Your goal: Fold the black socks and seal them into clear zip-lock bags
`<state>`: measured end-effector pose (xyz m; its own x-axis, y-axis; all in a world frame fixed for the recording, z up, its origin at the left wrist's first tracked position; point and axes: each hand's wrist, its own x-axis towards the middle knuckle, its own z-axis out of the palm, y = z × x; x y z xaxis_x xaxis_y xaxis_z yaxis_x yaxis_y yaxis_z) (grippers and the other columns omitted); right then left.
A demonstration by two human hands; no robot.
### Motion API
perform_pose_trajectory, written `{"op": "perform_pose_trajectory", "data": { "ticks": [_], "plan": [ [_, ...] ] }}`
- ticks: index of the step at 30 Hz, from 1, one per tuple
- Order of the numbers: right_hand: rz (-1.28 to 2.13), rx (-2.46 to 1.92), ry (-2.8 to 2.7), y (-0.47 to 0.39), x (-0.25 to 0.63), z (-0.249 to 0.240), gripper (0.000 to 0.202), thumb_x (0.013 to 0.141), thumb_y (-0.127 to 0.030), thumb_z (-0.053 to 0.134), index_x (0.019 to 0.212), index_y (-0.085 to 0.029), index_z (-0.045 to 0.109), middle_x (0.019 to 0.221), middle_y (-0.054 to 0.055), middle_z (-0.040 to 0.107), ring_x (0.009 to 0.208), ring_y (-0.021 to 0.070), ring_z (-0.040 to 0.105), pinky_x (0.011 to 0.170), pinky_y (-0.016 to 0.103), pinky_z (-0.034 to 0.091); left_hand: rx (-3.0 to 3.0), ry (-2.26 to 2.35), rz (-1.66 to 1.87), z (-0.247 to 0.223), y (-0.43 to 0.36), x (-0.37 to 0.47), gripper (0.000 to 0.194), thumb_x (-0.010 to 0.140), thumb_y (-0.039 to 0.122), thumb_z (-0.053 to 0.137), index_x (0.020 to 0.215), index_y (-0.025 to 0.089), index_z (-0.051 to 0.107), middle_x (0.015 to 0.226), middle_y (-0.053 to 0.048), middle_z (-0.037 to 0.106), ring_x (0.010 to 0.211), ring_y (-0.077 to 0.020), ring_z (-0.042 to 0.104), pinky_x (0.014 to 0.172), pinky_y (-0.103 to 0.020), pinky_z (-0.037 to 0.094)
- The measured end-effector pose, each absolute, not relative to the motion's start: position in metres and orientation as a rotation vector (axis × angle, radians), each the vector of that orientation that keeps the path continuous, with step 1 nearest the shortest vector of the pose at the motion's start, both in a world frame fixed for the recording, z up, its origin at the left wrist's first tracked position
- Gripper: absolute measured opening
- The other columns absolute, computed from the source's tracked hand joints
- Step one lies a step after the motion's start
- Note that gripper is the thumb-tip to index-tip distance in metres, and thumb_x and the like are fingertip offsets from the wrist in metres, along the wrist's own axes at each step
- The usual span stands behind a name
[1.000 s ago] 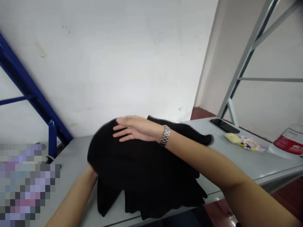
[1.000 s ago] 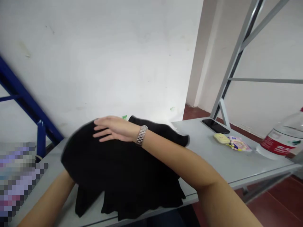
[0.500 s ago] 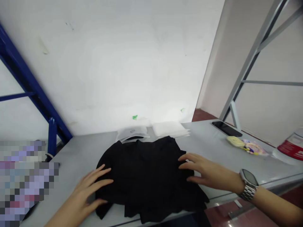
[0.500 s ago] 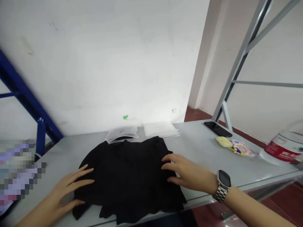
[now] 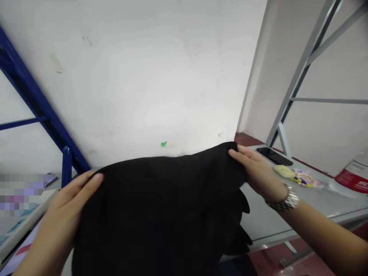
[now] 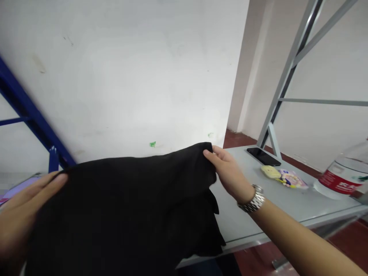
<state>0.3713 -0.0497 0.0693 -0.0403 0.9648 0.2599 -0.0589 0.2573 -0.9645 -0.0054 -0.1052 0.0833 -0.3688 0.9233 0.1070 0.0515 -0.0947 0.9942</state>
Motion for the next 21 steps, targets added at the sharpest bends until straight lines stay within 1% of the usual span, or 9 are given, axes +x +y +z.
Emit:
{"op": "perform_pose_trajectory", "data": {
  "ticks": [2,5,7,10,13,14,16,19,21],
  "plan": [
    [1.112,-1.141,-1.304,-0.033,0.366,0.053,0.026,0.082,-0.043,0.057,0.095,-0.021,0.057,0.082,0.003,0.059,0.071,0.0153,0.058,0.062,0.026,0.051,1.220,1.538,1.369,0.073,-0.080,-0.001,0.041,0.058,0.045,0.075,0.090,0.021,0.065,0.066,0.001,0.068,0.059,-0.0199,0.063,0.052,-0.025,0.051],
    [1.221,-1.451,-1.256,-0.019,0.366,0.016,0.048,0.078,-0.049,0.059,0.114,-0.021,0.046,0.084,0.003,0.056,0.064,0.0136,0.054,0.049,0.026,0.048,1.467,1.865,1.138,0.031,-0.049,-0.008,0.035,0.065,0.050,0.064,0.081,0.019,0.061,0.063,0.000,0.066,0.063,-0.0230,0.064,0.054,-0.028,0.050],
    [1.349,-1.513,-1.315,-0.017,0.369,-0.006,0.066,0.073,-0.051,0.064,0.126,-0.022,0.037,0.089,0.004,0.055,0.063,0.0122,0.052,0.048,0.025,0.047,1.581,1.935,0.948,0.002,-0.039,-0.017,0.033,0.066,0.046,0.061,0.086,0.020,0.059,0.069,-0.001,0.068,0.069,-0.0248,0.065,0.061,-0.031,0.050],
    [1.436,-1.445,-1.521,-0.023,0.372,-0.018,0.083,0.066,-0.042,0.073,0.135,-0.024,0.030,0.083,0.000,0.056,0.059,0.0095,0.050,0.049,0.022,0.044,1.695,1.933,0.819,-0.019,-0.037,-0.025,0.036,0.072,0.045,0.054,0.100,0.022,0.054,0.074,-0.001,0.068,0.070,-0.0245,0.065,0.065,-0.032,0.049],
    [1.401,-1.294,-1.610,-0.027,0.372,-0.008,0.078,0.068,-0.036,0.071,0.135,-0.025,0.034,0.077,-0.002,0.058,0.060,0.0108,0.053,0.055,0.024,0.045,1.795,1.922,0.838,-0.015,-0.037,-0.025,0.039,0.078,0.045,0.047,0.109,0.023,0.052,0.070,0.001,0.065,0.065,-0.0233,0.064,0.063,-0.032,0.048],
    [1.365,-1.254,-1.609,-0.027,0.373,-0.004,0.073,0.070,-0.036,0.068,0.134,-0.026,0.035,0.078,-0.002,0.059,0.062,0.0118,0.055,0.057,0.025,0.046,1.831,1.948,0.853,-0.011,-0.036,-0.024,0.039,0.080,0.045,0.045,0.111,0.023,0.051,0.072,0.000,0.065,0.067,-0.0233,0.064,0.064,-0.032,0.047],
    [1.277,-1.249,-1.618,-0.026,0.378,-0.001,0.064,0.075,-0.036,0.063,0.133,-0.027,0.036,0.082,0.000,0.061,0.062,0.0124,0.057,0.057,0.026,0.046,1.922,2.017,0.817,-0.006,-0.033,-0.022,0.037,0.083,0.042,0.040,0.113,0.022,0.050,0.085,-0.004,0.066,0.078,-0.0242,0.064,0.070,-0.033,0.047],
    [1.219,-1.453,-1.838,-0.026,0.391,-0.005,0.054,0.076,-0.031,0.059,0.127,-0.025,0.043,0.080,0.000,0.061,0.051,0.0113,0.053,0.048,0.025,0.043,2.124,2.132,0.535,-0.004,-0.029,-0.022,0.036,0.082,0.035,0.041,0.113,0.019,0.052,0.102,-0.011,0.064,0.090,-0.0279,0.062,0.075,-0.037,0.046],
    [0.981,-1.625,-2.034,-0.028,0.395,-0.006,0.044,0.077,-0.028,0.056,0.120,-0.021,0.051,0.082,0.003,0.062,0.053,0.0136,0.055,0.051,0.029,0.045,2.288,2.197,0.367,0.000,-0.025,-0.021,0.038,0.080,0.033,0.046,0.111,0.016,0.056,0.102,-0.014,0.062,0.093,-0.0312,0.060,0.077,-0.040,0.045]
  ]
}}
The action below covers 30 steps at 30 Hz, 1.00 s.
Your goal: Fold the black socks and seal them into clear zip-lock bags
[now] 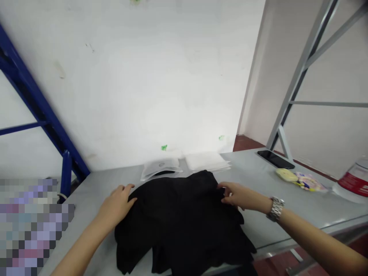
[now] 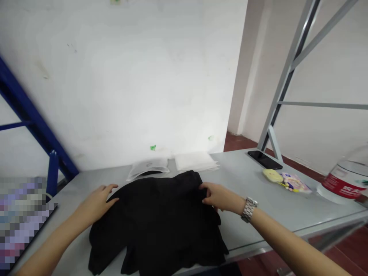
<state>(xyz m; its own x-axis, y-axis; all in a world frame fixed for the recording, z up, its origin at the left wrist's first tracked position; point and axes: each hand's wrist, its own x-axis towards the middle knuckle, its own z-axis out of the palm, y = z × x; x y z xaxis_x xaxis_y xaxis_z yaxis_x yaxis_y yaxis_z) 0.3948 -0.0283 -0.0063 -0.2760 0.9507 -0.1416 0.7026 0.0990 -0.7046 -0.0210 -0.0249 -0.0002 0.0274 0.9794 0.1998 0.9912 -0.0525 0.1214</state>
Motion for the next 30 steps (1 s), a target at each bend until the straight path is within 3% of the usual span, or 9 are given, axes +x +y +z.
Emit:
{"op": "perform_pose_trajectory", "data": {
  "ticks": [4,9,11,14,18,22,26,30],
  "plan": [
    [0.248,-1.505,-2.122,-0.027,0.369,0.012,0.031,0.086,-0.026,0.044,0.113,-0.017,0.057,0.101,0.010,0.062,0.086,0.0214,0.060,0.079,0.036,0.047,-2.150,-1.955,-0.433,0.012,-0.005,-0.005,0.029,0.080,0.034,0.048,0.094,0.016,0.065,0.097,-0.014,0.061,0.095,-0.0329,0.057,0.082,-0.044,0.044],
    [0.297,-0.912,-2.531,0.006,0.279,0.015,0.037,0.086,-0.009,0.035,0.115,-0.015,0.058,0.114,0.008,0.063,0.104,0.0158,0.058,0.092,0.029,0.044,-2.266,-1.899,-0.596,0.000,0.024,0.024,0.024,0.082,0.032,0.050,0.074,0.019,0.069,0.111,-0.011,0.062,0.105,-0.0278,0.056,0.091,-0.040,0.043],
    [0.170,-0.886,-2.667,0.028,0.245,0.002,0.043,0.082,-0.003,0.036,0.119,-0.014,0.055,0.119,0.009,0.061,0.107,0.0146,0.057,0.093,0.026,0.044,-2.315,-1.845,-0.637,-0.011,0.026,0.030,0.023,0.084,0.032,0.050,0.079,0.022,0.070,0.119,-0.009,0.060,0.112,-0.0258,0.053,0.096,-0.039,0.041],
    [0.000,-0.965,-2.647,0.065,0.207,-0.014,0.048,0.077,-0.001,0.042,0.124,-0.008,0.050,0.121,0.015,0.059,0.111,0.0201,0.054,0.092,0.032,0.043,-2.304,-1.788,-0.680,-0.021,0.023,0.029,0.025,0.087,0.032,0.047,0.090,0.023,0.070,0.125,-0.008,0.058,0.120,-0.0273,0.047,0.099,-0.044,0.038],
    [-0.178,-1.044,-2.536,0.100,0.179,-0.016,0.035,0.081,-0.001,0.041,0.114,-0.004,0.053,0.110,0.022,0.060,0.109,0.0282,0.052,0.091,0.044,0.040,-2.246,-1.744,-0.705,-0.027,0.027,0.020,0.025,0.087,0.030,0.047,0.093,0.022,0.070,0.126,-0.010,0.058,0.122,-0.0307,0.046,0.097,-0.048,0.040],
    [-0.229,-1.039,-2.475,0.110,0.172,-0.006,0.019,0.081,-0.003,0.044,0.087,-0.008,0.061,0.091,0.017,0.064,0.096,0.0270,0.055,0.085,0.040,0.042,-2.211,-1.690,-0.752,-0.030,0.033,0.014,0.027,0.085,0.024,0.049,0.106,0.018,0.065,0.126,-0.012,0.058,0.120,-0.0295,0.048,0.098,-0.046,0.041],
    [-0.210,-1.022,-2.316,0.096,0.186,0.012,0.015,0.086,-0.012,0.044,0.092,-0.013,0.058,0.095,0.012,0.061,0.096,0.0230,0.053,0.082,0.034,0.044,-2.170,-1.640,-0.833,-0.027,0.033,0.012,0.036,0.083,0.016,0.049,0.118,0.016,0.055,0.124,-0.012,0.057,0.116,-0.0266,0.051,0.100,-0.044,0.040],
    [-0.110,-0.988,-2.125,0.073,0.213,0.040,0.018,0.092,-0.022,0.037,0.099,-0.016,0.053,0.095,0.007,0.058,0.089,0.0168,0.054,0.078,0.028,0.046,-2.128,-1.669,-0.869,-0.020,0.027,0.013,0.030,0.083,0.012,0.047,0.111,0.014,0.057,0.111,-0.014,0.060,0.105,-0.0276,0.055,0.089,-0.043,0.045]
  ]
}}
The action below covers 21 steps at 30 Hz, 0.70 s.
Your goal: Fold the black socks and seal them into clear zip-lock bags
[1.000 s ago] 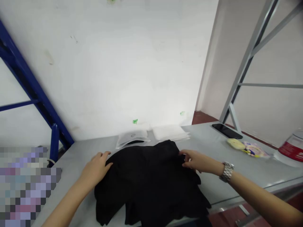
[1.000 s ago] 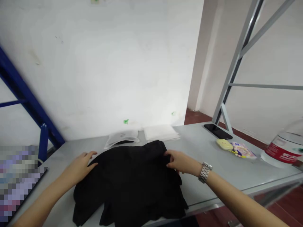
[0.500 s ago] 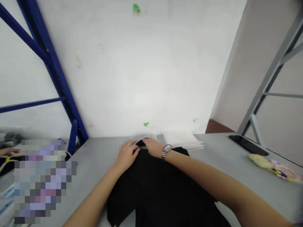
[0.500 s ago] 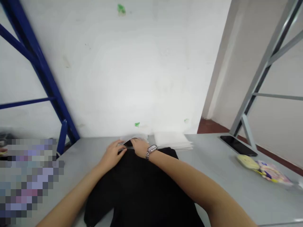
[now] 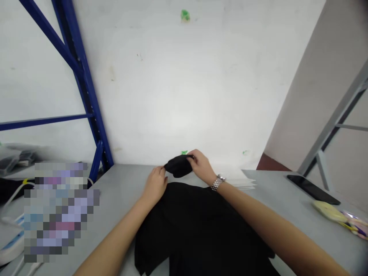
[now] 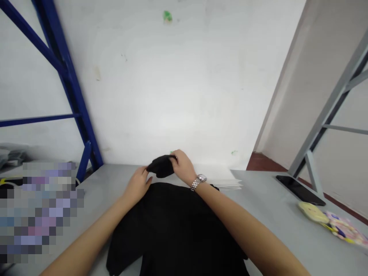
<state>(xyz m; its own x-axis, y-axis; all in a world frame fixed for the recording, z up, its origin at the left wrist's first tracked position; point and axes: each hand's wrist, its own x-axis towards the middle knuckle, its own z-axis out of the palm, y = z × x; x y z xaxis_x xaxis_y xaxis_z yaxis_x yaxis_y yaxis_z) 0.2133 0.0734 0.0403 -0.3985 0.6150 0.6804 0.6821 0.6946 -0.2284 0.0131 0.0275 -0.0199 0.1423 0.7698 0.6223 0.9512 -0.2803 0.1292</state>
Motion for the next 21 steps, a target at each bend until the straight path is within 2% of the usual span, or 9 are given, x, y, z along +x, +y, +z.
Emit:
{"op": "perform_pose_trajectory", "data": {
  "ticks": [3,6,9,11,12,14,17,19,21],
  "plan": [
    [0.178,-0.811,-1.929,0.047,0.238,0.059,0.016,0.091,-0.028,0.041,0.092,-0.019,0.053,0.085,0.004,0.056,0.076,0.0148,0.054,0.068,0.027,0.048,-2.159,-1.684,-0.841,-0.017,0.024,0.015,0.021,0.085,0.016,0.046,0.097,0.016,0.063,0.096,-0.011,0.063,0.094,-0.0253,0.058,0.079,-0.037,0.048],
    [0.384,-0.663,-1.896,0.012,0.264,0.069,0.013,0.088,-0.027,0.045,0.088,-0.021,0.056,0.082,0.002,0.055,0.074,0.0149,0.053,0.066,0.028,0.047,-2.192,-1.676,-0.808,-0.016,0.022,0.016,0.017,0.085,0.016,0.047,0.084,0.019,0.064,0.085,-0.007,0.064,0.087,-0.0228,0.058,0.077,-0.034,0.046],
    [0.554,-0.596,-2.376,-0.020,0.288,0.067,0.014,0.086,-0.021,0.049,0.090,-0.023,0.063,0.090,0.003,0.059,0.084,0.0155,0.056,0.077,0.030,0.048,-2.161,-1.668,-0.821,-0.014,0.022,0.016,0.019,0.085,0.016,0.047,0.079,0.018,0.064,0.083,-0.009,0.062,0.085,-0.0241,0.056,0.077,-0.036,0.044],
    [0.670,-0.622,-2.667,-0.032,0.300,0.059,0.023,0.085,-0.020,0.050,0.103,-0.027,0.063,0.105,0.003,0.059,0.099,0.0165,0.056,0.089,0.032,0.046,-2.120,-1.657,-0.865,-0.009,0.020,0.016,0.022,0.087,0.017,0.043,0.080,0.016,0.064,0.083,-0.011,0.061,0.085,-0.0251,0.054,0.076,-0.037,0.043],
    [0.687,-0.685,-2.702,-0.033,0.304,0.053,0.031,0.085,-0.020,0.050,0.114,-0.029,0.059,0.115,0.004,0.056,0.106,0.0174,0.053,0.095,0.035,0.044,-2.102,-1.645,-0.896,-0.006,0.018,0.017,0.024,0.089,0.018,0.041,0.082,0.016,0.064,0.084,-0.011,0.060,0.085,-0.0250,0.053,0.077,-0.037,0.043],
    [0.610,-0.860,-2.544,-0.026,0.308,0.040,0.054,0.084,-0.024,0.052,0.136,-0.032,0.037,0.131,0.006,0.045,0.117,0.0202,0.047,0.100,0.041,0.041,-2.081,-1.606,-0.968,0.001,0.012,0.020,0.026,0.091,0.019,0.038,0.086,0.017,0.063,0.087,-0.010,0.060,0.087,-0.0239,0.052,0.078,-0.036,0.042],
    [0.504,-0.994,-2.117,0.003,0.307,0.022,0.091,0.076,-0.032,0.063,0.146,-0.031,0.003,0.143,0.010,0.028,0.127,0.0248,0.037,0.100,0.046,0.040,-2.088,-1.517,-1.052,0.011,0.000,0.026,0.027,0.092,0.018,0.036,0.087,0.019,0.063,0.091,-0.007,0.061,0.091,-0.0213,0.051,0.083,-0.034,0.041],
    [0.555,-1.020,-1.937,0.027,0.306,0.014,0.102,0.070,-0.036,0.069,0.145,-0.030,-0.001,0.146,0.012,0.021,0.130,0.0261,0.032,0.099,0.046,0.041,-2.154,-1.407,-1.093,0.014,-0.009,0.032,0.028,0.091,0.015,0.036,0.085,0.019,0.063,0.090,-0.006,0.062,0.090,-0.0201,0.052,0.084,-0.034,0.041],
    [0.599,-1.031,-1.835,0.047,0.306,0.008,0.096,0.067,-0.039,0.071,0.143,-0.030,0.014,0.147,0.012,0.021,0.132,0.0260,0.030,0.101,0.045,0.039,-2.267,-1.265,-1.120,0.015,-0.016,0.036,0.030,0.090,0.011,0.035,0.085,0.020,0.063,0.090,-0.006,0.064,0.089,-0.0196,0.053,0.084,-0.035,0.042]
  ]
}}
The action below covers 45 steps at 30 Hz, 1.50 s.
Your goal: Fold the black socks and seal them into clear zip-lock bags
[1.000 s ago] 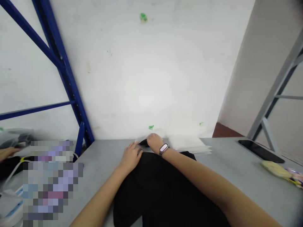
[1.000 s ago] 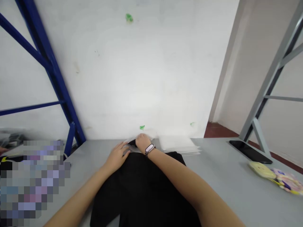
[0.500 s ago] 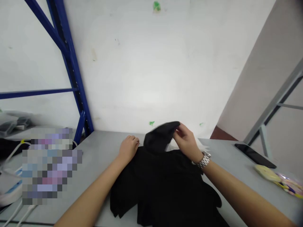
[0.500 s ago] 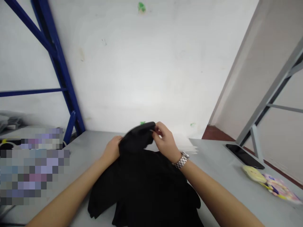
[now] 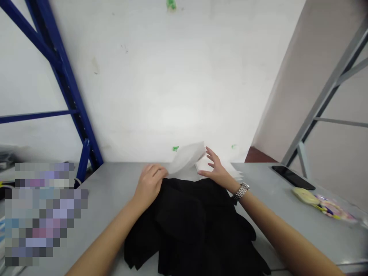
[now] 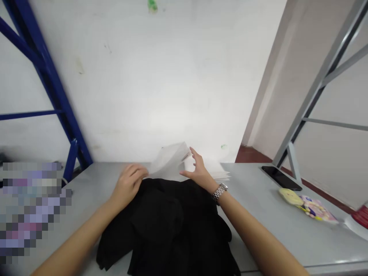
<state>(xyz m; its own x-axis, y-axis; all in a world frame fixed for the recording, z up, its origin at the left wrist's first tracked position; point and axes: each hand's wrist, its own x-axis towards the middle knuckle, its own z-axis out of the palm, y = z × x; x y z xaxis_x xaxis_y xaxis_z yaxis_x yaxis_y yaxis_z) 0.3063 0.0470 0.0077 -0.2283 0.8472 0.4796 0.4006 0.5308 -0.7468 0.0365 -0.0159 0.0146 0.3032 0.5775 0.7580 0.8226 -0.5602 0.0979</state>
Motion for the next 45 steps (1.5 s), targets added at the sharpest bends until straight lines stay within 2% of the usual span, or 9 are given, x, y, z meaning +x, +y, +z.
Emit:
{"op": "perform_pose_trajectory", "data": {
  "ticks": [4,15,19,22,27,31,35,41,45],
  "plan": [
    [0.611,-1.021,-1.720,0.072,0.322,-0.003,0.046,0.069,-0.040,0.067,0.109,-0.021,0.057,0.127,0.009,0.052,0.119,0.0235,0.046,0.102,0.042,0.036,-2.467,-1.193,-1.101,0.012,-0.025,0.045,0.026,0.092,0.018,0.039,0.100,0.024,0.063,0.102,-0.005,0.064,0.099,-0.0208,0.054,0.091,-0.038,0.040],
    [0.575,-1.540,-1.403,0.110,0.435,-0.026,0.034,0.070,-0.036,0.064,0.091,-0.011,0.065,0.089,0.012,0.066,0.081,0.0226,0.061,0.077,0.037,0.046,-3.466,-1.248,-0.490,0.040,-0.074,0.066,0.102,0.049,0.051,0.081,0.138,0.041,0.032,0.150,-0.004,0.027,0.136,-0.0348,0.025,0.104,-0.053,0.032],
    [0.400,-1.595,-1.377,0.112,0.429,-0.025,0.049,0.069,-0.025,0.064,0.114,-0.006,0.058,0.113,0.022,0.057,0.112,0.0343,0.048,0.096,0.049,0.033,-3.324,-1.452,-0.517,0.021,-0.072,0.081,0.047,0.065,0.034,0.076,0.110,0.038,0.062,0.149,0.000,0.031,0.132,-0.0340,0.033,0.101,-0.052,0.037],
    [0.280,-1.513,-1.422,0.100,0.407,-0.014,0.057,0.076,-0.024,0.059,0.129,-0.009,0.046,0.132,0.022,0.041,0.129,0.0346,0.029,0.104,0.053,0.023,-3.129,-1.647,-0.919,0.012,-0.058,0.083,0.012,0.076,0.024,0.063,0.086,0.028,0.069,0.123,-0.003,0.060,0.111,-0.0267,0.056,0.096,-0.042,0.044],
    [0.663,-1.096,-1.858,0.048,0.350,0.017,0.040,0.085,-0.040,0.052,0.121,-0.022,0.055,0.125,0.008,0.053,0.112,0.0199,0.053,0.095,0.038,0.044,-2.366,-2.399,-2.118,0.019,-0.037,0.067,0.026,0.072,0.041,0.068,0.084,0.017,0.065,0.074,-0.003,0.069,0.073,-0.0218,0.067,0.067,-0.030,0.054],
    [1.168,-0.488,-2.461,-0.003,0.312,0.029,0.087,0.067,-0.043,0.073,0.141,-0.029,0.030,0.144,0.007,0.034,0.130,0.0235,0.037,0.104,0.038,0.037,-1.669,-2.571,-2.896,0.026,-0.025,0.052,0.025,0.068,0.034,0.073,0.083,0.016,0.065,0.069,-0.002,0.070,0.063,-0.0189,0.068,0.061,-0.028,0.055],
    [0.731,-0.513,-2.571,-0.034,0.288,0.018,0.115,0.057,-0.048,0.078,0.147,-0.026,0.010,0.153,0.012,0.009,0.139,0.0298,0.014,0.110,0.045,0.023,-1.193,-2.625,-3.162,0.027,-0.018,0.045,0.016,0.075,0.029,0.068,0.084,0.016,0.065,0.071,-0.003,0.071,0.067,-0.0186,0.069,0.067,-0.028,0.056],
    [0.228,-0.448,-2.376,-0.040,0.275,0.001,0.040,0.074,-0.008,0.058,0.112,-0.022,0.061,0.137,0.010,0.045,0.131,0.0274,0.034,0.107,0.048,0.026,-1.692,-2.516,-3.118,0.022,-0.024,0.058,0.025,0.078,0.030,0.066,0.096,0.013,0.067,0.086,-0.008,0.073,0.078,-0.0218,0.069,0.066,-0.029,0.056],
    [0.675,-0.757,-1.614,-0.021,0.294,0.015,0.014,0.084,-0.022,0.049,0.089,-0.019,0.062,0.089,0.004,0.068,0.084,0.0183,0.063,0.080,0.036,0.051,-2.084,-2.141,-2.854,0.028,-0.029,0.048,0.032,0.074,0.040,0.069,0.097,0.017,0.069,0.103,-0.007,0.070,0.094,-0.0215,0.064,0.076,-0.025,0.052]
  ]
}}
